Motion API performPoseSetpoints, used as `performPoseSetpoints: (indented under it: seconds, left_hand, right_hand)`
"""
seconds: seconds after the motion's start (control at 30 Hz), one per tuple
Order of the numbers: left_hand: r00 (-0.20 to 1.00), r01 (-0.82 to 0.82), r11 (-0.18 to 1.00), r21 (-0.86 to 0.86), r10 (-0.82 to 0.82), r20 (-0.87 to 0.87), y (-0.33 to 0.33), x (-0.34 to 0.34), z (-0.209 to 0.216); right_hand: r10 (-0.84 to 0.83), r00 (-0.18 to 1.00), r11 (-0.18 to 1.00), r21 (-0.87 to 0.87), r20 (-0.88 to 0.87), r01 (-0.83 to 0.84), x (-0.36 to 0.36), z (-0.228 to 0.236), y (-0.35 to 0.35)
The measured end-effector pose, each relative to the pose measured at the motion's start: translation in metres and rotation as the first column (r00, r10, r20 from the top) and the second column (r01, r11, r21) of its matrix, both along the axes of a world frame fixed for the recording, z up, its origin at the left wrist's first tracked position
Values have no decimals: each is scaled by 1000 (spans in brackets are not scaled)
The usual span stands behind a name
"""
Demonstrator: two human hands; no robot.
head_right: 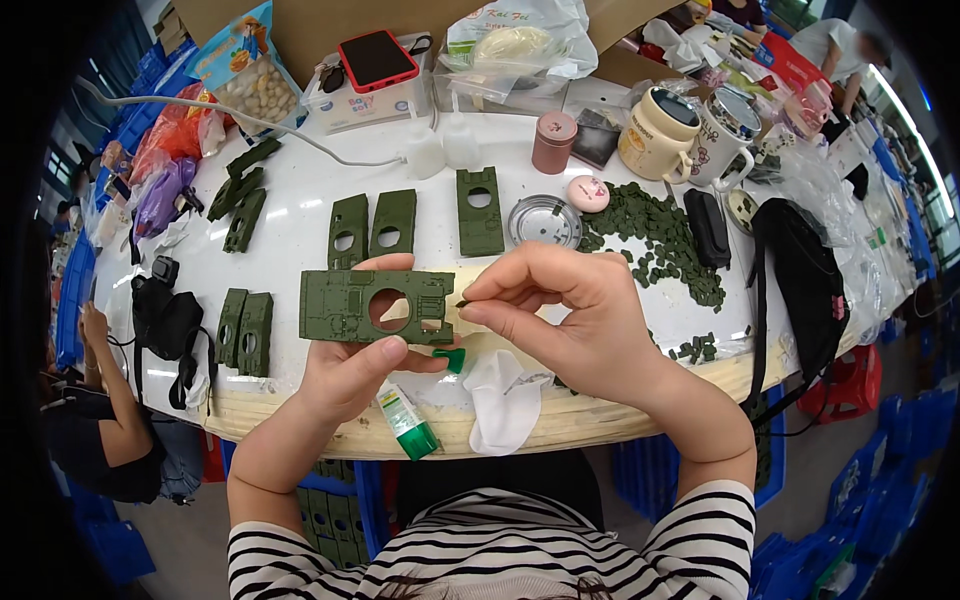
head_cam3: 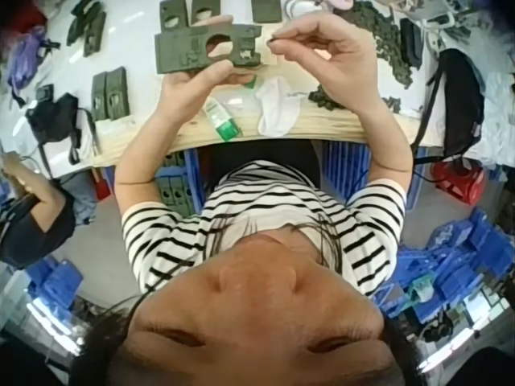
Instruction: Assembling plastic toy tank hulls by applying glue to specific components and joining them.
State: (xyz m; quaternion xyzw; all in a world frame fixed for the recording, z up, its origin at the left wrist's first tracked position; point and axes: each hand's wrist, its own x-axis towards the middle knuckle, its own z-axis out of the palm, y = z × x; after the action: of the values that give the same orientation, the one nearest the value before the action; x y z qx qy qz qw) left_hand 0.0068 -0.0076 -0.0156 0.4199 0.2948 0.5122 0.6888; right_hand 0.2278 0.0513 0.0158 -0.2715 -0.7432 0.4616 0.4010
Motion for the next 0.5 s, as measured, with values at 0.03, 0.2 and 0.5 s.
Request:
performPoseSetpoints:
  seconds: [0.03, 0.2, 0.5]
  left_hand:
    - [1000, 3, 1000, 6, -3, -7, 0, 1, 0]
    - [1000, 21, 999, 28, -20, -20, -1, 1, -3]
    - [1000, 30, 998, 47, -29, -12, -1, 2, -3]
  right_hand:
    - [-1, 1000, 1000, 5, 13, 1, 0, 0, -1]
    - [-11, 999, 1000, 7, 47, 11, -2, 5, -6]
    - [51, 988, 977, 196, 144, -79, -3, 10, -7]
